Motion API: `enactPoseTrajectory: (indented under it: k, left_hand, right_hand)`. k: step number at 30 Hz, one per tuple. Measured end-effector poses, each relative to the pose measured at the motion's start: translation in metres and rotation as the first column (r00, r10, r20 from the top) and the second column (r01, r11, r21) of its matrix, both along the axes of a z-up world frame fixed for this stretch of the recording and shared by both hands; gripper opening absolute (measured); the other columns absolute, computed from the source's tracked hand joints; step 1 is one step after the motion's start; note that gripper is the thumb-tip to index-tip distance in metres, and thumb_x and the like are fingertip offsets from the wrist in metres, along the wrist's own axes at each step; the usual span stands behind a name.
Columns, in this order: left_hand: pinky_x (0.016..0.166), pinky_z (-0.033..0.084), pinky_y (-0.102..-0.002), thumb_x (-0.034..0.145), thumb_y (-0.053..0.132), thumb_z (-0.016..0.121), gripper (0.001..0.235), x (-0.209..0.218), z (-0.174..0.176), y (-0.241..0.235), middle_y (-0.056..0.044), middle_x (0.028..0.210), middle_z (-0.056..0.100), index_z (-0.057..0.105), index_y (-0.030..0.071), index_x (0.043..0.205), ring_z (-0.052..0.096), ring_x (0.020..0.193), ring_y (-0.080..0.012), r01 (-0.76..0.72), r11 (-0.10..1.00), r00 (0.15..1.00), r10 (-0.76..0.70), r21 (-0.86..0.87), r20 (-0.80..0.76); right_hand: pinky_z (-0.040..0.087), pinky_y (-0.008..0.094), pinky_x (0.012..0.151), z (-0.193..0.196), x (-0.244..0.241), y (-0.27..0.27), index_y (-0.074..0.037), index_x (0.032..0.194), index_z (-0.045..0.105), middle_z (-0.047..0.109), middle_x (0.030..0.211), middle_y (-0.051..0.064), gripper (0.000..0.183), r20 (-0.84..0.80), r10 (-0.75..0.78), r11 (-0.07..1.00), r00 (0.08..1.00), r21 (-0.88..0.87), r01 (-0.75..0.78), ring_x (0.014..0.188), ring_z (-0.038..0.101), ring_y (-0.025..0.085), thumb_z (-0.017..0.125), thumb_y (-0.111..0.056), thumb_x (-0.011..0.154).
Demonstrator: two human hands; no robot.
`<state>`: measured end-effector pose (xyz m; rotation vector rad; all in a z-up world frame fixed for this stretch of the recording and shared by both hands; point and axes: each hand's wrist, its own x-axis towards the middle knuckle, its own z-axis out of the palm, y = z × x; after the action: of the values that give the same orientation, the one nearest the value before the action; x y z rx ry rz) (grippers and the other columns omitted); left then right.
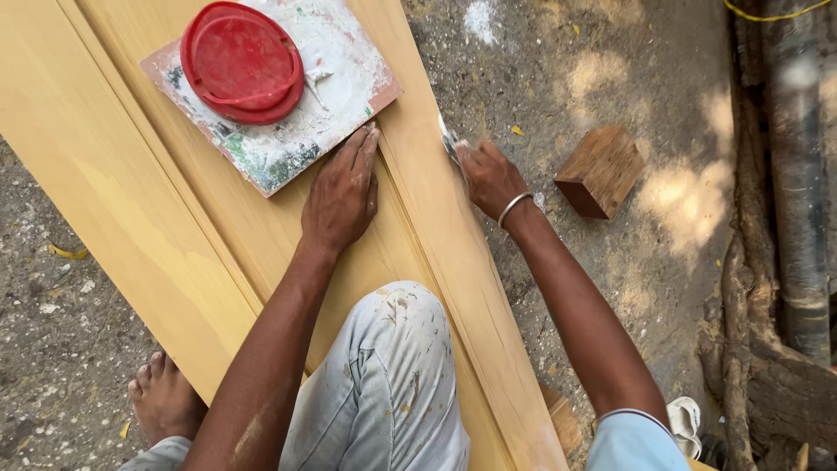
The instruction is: The person applies a white filler paste to a wooden door using a metal putty knife. They scoop filler from a small board and spread it into the grooves and edges of the door panel.
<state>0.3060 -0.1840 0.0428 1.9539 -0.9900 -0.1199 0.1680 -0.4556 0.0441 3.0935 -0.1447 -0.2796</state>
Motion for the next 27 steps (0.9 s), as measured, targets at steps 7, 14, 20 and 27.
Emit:
enactPoseTrajectory:
  k: [7,14,20,27]
  left_hand:
    - [0.107,0.049,-0.043,0.094,0.003,0.058,0.051,-0.002,-0.006,0.002,-0.021,0.145,0.056,0.052,-0.004,0.144,0.059,0.129,-0.0357,-0.026,0.999,1.0,0.025,-0.033,-0.014]
    - [0.107,0.048,-0.043,0.094,0.003,0.058,0.051,-0.001,-0.006,0.001,-0.021,0.144,0.056,0.052,-0.004,0.144,0.058,0.129,-0.0355,-0.014,0.999,0.999,0.013,-0.031,-0.041]
    - [0.109,0.048,-0.043,0.097,0.004,0.058,0.049,-0.001,-0.006,0.001,-0.02,0.146,0.056,0.052,-0.003,0.145,0.059,0.129,-0.0342,-0.028,0.998,0.997,0.023,-0.06,-0.071]
    - [0.109,0.047,-0.043,0.096,0.004,0.059,0.05,-0.002,-0.008,0.002,-0.02,0.145,0.055,0.052,-0.003,0.145,0.058,0.13,-0.0345,-0.029,0.998,0.996,0.024,-0.052,-0.09]
  right_hand:
    - [0.062,0.039,0.067,0.054,0.008,-0.008,0.004,0.118,0.058,0.067,0.091,0.022,0.02,-0.278,-0.259,0.957,0.925,-0.201,0.208,0.077,0.066,0.028,0.043,0.003,0.104]
    - [0.054,0.047,0.104,0.052,0.088,-0.015,-0.014,0.109,0.076,0.077,0.109,0.007,0.029,0.169,0.189,0.981,0.967,-0.078,-0.178,0.084,0.069,0.019,0.061,0.001,0.09]
    - [0.057,0.04,0.089,0.05,0.12,-0.015,-0.015,0.11,0.081,0.077,0.105,0.002,0.028,-0.117,0.129,0.987,0.985,0.115,-0.116,0.089,0.065,0.022,0.066,0.001,0.093]
    - [0.059,0.034,0.075,0.059,0.086,-0.008,-0.02,0.113,0.079,0.076,0.11,0.0,0.047,-0.297,0.057,0.995,0.953,0.095,-0.03,0.094,0.068,0.018,0.058,0.013,0.086]
